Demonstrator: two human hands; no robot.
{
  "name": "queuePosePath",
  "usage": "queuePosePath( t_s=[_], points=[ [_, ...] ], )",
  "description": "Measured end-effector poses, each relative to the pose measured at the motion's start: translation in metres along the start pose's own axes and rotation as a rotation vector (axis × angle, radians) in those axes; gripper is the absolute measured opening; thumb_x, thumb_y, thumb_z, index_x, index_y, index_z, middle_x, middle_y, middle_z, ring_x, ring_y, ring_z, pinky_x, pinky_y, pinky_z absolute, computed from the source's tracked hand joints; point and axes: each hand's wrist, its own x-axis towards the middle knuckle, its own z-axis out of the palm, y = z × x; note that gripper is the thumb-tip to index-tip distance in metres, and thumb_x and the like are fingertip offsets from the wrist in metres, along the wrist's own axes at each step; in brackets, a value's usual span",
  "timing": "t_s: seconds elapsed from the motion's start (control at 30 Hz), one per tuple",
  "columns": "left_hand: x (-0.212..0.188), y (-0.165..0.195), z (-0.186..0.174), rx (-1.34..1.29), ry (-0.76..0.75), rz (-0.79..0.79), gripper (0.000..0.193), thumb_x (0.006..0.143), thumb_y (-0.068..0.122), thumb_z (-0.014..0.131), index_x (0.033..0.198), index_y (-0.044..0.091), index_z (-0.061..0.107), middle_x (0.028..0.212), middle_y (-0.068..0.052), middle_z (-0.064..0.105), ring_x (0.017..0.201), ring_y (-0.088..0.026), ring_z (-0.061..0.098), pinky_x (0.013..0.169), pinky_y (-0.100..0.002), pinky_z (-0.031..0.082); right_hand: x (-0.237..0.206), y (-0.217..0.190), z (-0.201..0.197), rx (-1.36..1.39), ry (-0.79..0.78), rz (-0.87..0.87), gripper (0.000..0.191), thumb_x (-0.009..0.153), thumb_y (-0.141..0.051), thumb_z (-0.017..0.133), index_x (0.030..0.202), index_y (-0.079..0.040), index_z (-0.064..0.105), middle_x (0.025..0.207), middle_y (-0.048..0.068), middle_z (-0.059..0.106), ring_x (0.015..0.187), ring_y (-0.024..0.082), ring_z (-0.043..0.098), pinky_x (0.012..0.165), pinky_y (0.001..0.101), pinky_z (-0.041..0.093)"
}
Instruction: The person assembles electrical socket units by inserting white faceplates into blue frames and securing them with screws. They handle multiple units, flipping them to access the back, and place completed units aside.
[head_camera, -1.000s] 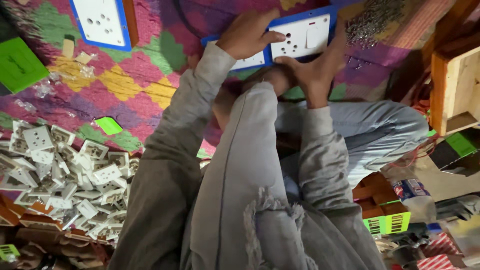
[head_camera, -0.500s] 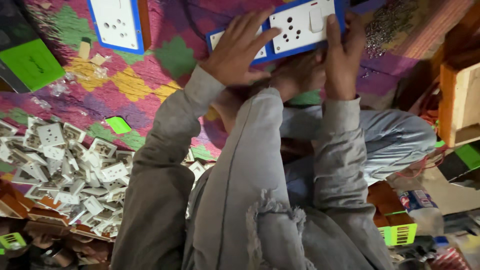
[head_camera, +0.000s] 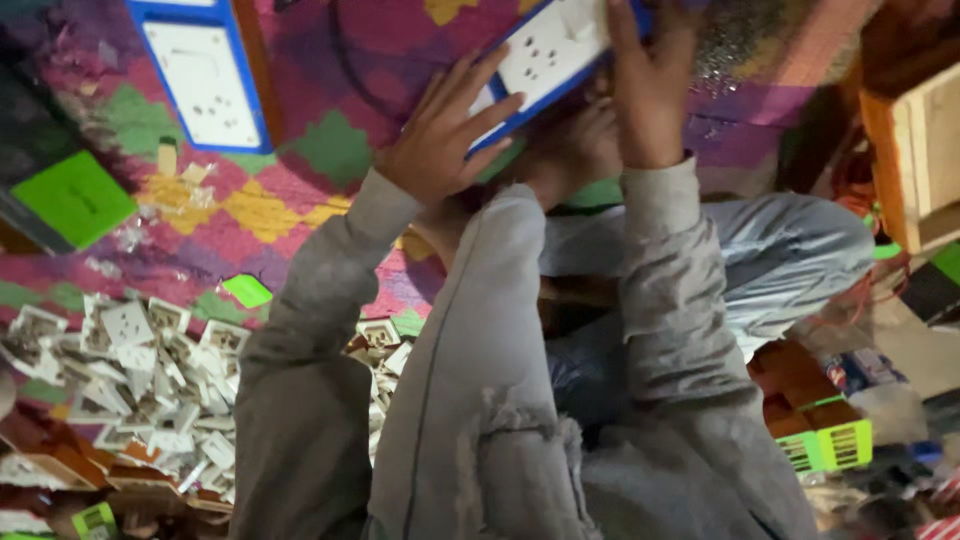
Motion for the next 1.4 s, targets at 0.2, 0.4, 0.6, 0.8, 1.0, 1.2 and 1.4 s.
queuePosePath(
  t_s=[0.2,0.4,0.6,0.8,1.0,1.2,1.4],
  points=[
    [-0.021,0.003,0.018,-0.746,0.179,-0.303,0.050,0.101,0.000,0.066,0.148,0.004,0.049,0.164,-0.018,0.044,0.152,-0.033,0.046,0.126,-0.044,0.038,-0.020,0.012,-0.038,-0.059,0.013,-0.046,0.025,0.119,-0.021,0.053,0.114,0.001,0.063,0.090,0.005,0.067,0.078,0.011,0.062,0.069,0.0266,0.050],
    [-0.034,0.000,0.006,-1.188,0.265,-0.538,0.051,0.108,0.005,0.056,0.155,0.003,0.037,0.149,-0.020,0.059,0.128,-0.025,0.060,0.107,-0.035,0.052,-0.041,0.028,-0.122,-0.705,0.166,-0.237,0.012,0.107,-0.010,0.071,0.113,-0.001,0.075,0.103,0.014,0.075,0.088,0.021,0.073,0.076,0.0320,0.058],
    [0.016,0.007,0.007,-1.674,0.367,-0.414,0.050,0.114,0.017,0.054,0.157,0.011,0.030,0.149,-0.019,0.053,0.125,-0.035,0.065,0.102,-0.044,0.058,-0.036,0.048,-0.137,-0.985,0.186,-0.334,0.015,0.094,-0.011,0.082,0.107,-0.003,0.079,0.098,0.019,0.074,0.087,0.035,0.071,0.079,0.0419,0.057],
    [0.056,0.032,0.027,-1.935,0.280,-0.392,0.046,0.115,0.020,0.051,0.155,0.016,0.031,0.150,-0.024,0.055,0.129,-0.041,0.063,0.106,-0.046,0.056,-0.032,0.052,-0.134,-0.934,0.277,-0.229,0.015,0.096,-0.016,0.084,0.105,-0.005,0.079,0.096,0.018,0.076,0.087,0.034,0.074,0.081,0.0414,0.058],
    [0.063,0.041,0.047,-1.961,0.354,-0.391,0.042,0.117,0.021,0.050,0.154,0.010,0.033,0.144,-0.024,0.055,0.129,-0.043,0.062,0.102,-0.047,0.057,-0.031,0.056,-0.133,-0.972,0.274,-0.294,0.011,0.094,-0.011,0.082,0.099,-0.003,0.077,0.095,0.019,0.075,0.086,0.036,0.071,0.080,0.0431,0.057],
    [0.060,0.041,0.049,-2.052,0.364,-0.420,0.045,0.113,0.021,0.050,0.153,0.014,0.031,0.145,-0.025,0.056,0.132,-0.044,0.063,0.105,-0.051,0.058,-0.032,0.045,-0.124,-0.556,0.319,-0.278,0.010,0.098,0.004,0.076,0.106,0.002,0.070,0.096,0.015,0.073,0.088,0.023,0.071,0.084,0.0362,0.059],
    [0.057,0.048,0.050,-1.938,0.372,-0.367,0.037,0.117,0.014,0.053,0.150,0.007,0.039,0.137,-0.017,0.058,0.121,-0.030,0.065,0.097,-0.042,0.057,-0.043,0.026,-0.084,0.047,0.189,-0.175,0.013,0.102,0.008,0.077,0.108,0.002,0.068,0.102,0.010,0.074,0.092,0.017,0.070,0.087,0.0301,0.058]
  ],
)
